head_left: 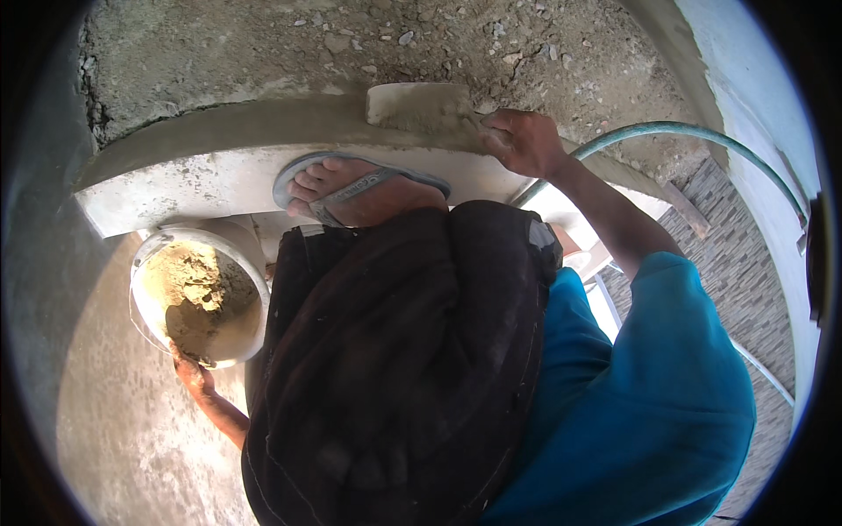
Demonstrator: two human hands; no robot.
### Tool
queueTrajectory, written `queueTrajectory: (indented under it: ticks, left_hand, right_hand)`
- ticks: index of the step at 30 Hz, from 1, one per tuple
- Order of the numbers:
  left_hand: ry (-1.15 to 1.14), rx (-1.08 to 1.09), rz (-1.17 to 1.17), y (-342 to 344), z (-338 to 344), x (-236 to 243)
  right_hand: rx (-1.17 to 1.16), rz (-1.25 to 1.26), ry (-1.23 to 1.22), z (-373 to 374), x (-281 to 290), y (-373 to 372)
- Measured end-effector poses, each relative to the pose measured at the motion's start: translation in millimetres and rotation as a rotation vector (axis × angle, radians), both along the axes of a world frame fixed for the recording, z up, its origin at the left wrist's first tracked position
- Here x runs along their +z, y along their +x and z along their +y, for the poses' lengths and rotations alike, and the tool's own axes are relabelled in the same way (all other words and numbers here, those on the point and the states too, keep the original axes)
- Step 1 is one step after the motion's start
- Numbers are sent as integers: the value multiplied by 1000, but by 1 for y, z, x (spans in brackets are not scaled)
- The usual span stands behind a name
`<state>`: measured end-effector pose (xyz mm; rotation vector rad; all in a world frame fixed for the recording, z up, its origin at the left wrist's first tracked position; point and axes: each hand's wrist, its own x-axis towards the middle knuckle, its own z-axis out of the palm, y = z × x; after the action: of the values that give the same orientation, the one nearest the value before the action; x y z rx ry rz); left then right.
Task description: The person scoops cement from a bucket with a trowel and applies it to a concrete surface, smoothing it in place. The person repeatedly scoops and spreads the cement along the edge of the surface.
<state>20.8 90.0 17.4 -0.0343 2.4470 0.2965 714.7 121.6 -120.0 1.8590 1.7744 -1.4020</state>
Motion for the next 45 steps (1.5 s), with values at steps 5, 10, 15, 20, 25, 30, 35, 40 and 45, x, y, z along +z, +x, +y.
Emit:
queueTrajectory:
  ticks: [5, 10, 15, 20, 25, 30, 35, 40, 45]
  left_hand:
    - [36, 16, -35, 1, 0, -2]
    - [182, -172, -235, -25, -27, 12]
    - [282, -259, -464, -28, -27, 14]
    - [170, -94, -205, -18, -16, 2]
    - [124, -67, -72, -27, -21, -5]
    - [135, -78, -70, -36, -30, -2]
    - [149, -89, -74, -43, -39, -1]
    - [162, -101, -100, -51, -44, -10]
    - [201, -108, -142, -67, -58, -11]
  right_hand:
    - [8, 13, 37, -3, 27, -1]
    - [-41, 44, 26, -3, 37, 0]
    - [-47, -20, -18, 13, 9, 2]
    - [3, -104, 43, 32, -52, -12]
    - [38, -132, 70, 30, -83, -27]
    - [56, -120, 24, 29, -74, -40]
    - [39, -50, 28, 30, -26, -47]
    - [4, -6, 66, 21, 11, -46]
    - [-2, -3, -28, 29, 28, -47]
